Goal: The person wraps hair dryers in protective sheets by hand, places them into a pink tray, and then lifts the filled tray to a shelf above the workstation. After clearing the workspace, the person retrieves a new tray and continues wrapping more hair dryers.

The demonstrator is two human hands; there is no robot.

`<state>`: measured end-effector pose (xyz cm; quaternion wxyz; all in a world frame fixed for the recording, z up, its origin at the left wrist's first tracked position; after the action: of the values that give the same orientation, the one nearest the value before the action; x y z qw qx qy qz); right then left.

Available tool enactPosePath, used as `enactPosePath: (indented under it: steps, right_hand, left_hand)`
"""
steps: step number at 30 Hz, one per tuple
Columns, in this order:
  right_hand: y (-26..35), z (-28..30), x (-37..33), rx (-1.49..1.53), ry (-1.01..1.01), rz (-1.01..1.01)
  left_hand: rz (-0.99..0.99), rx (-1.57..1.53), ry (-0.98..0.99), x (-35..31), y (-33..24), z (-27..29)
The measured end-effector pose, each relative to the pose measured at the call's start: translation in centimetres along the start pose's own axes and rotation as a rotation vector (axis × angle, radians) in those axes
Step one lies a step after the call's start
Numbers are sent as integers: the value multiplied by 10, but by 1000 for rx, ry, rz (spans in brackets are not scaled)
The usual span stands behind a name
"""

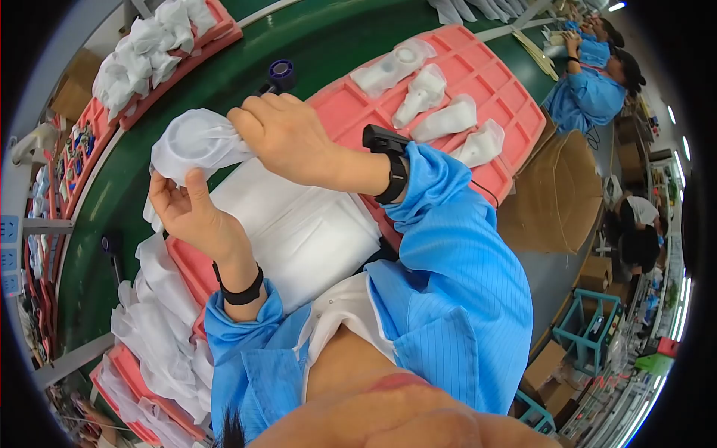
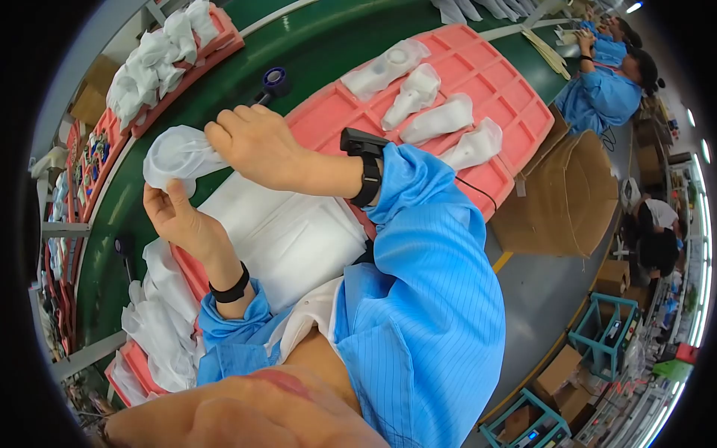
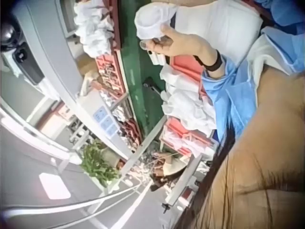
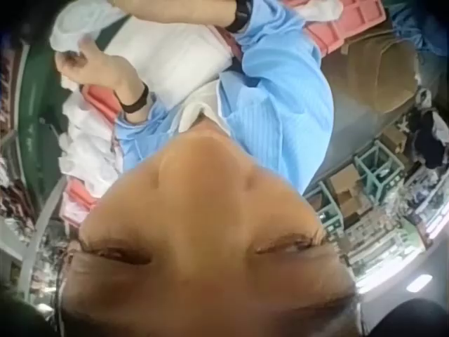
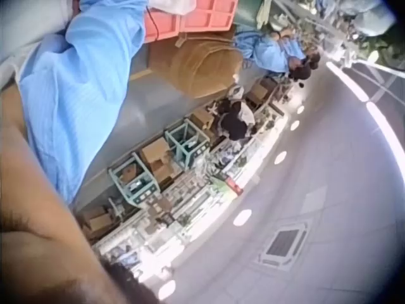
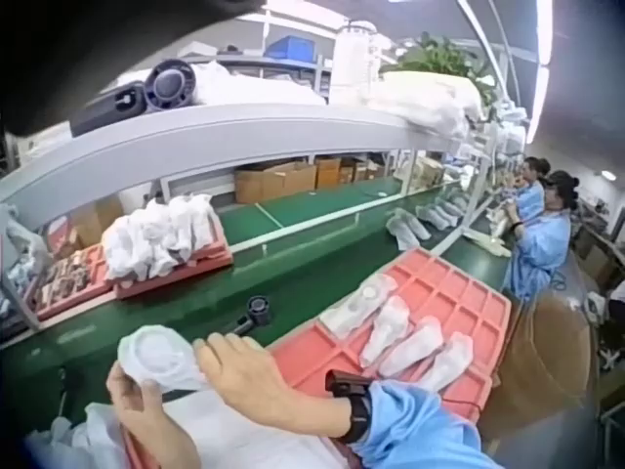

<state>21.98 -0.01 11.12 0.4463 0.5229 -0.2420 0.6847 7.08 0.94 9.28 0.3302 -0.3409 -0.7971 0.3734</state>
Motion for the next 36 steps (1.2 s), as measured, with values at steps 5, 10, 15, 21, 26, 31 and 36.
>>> enactPosePath:
  steps: [5, 10, 15, 21, 26, 31, 36]
  right_hand:
    - [7, 6, -1, -55, -19, -11]
    - [8, 11, 2, -78, 68, -132]
    - [5, 13, -13, 178, 302, -384]
    - [-19, 21, -42, 632, 857, -823]
    - [-22, 31, -50, 688, 856, -870]
    - [-24, 49, -73, 584, 1033, -759]
    - [-66, 61, -70, 671, 1038, -1033]
  left_hand:
    - [-146, 129, 10, -1, -6, 9]
    - [-419, 399, 146, -10, -22, 4]
    - [-186, 295, 187, 10, -13, 11]
    - [399, 139, 275, 7, 36, 21]
    - [-47, 315, 464, -33, 14, -10]
    - [425, 229, 485, -9, 46, 1]
    - [483, 180, 494, -19, 63, 2]
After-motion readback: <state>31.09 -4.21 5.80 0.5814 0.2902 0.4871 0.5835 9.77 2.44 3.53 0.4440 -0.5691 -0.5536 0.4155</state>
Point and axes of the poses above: each hand's wrist, its own x-axis towards the middle knuckle, its own z-axis out of the back of the hand, y = z × x, the point moved 6 cm from there along x, towards the middle knuckle, and after that the axes turned 14 degrees about -y, right-handed, at the moved point
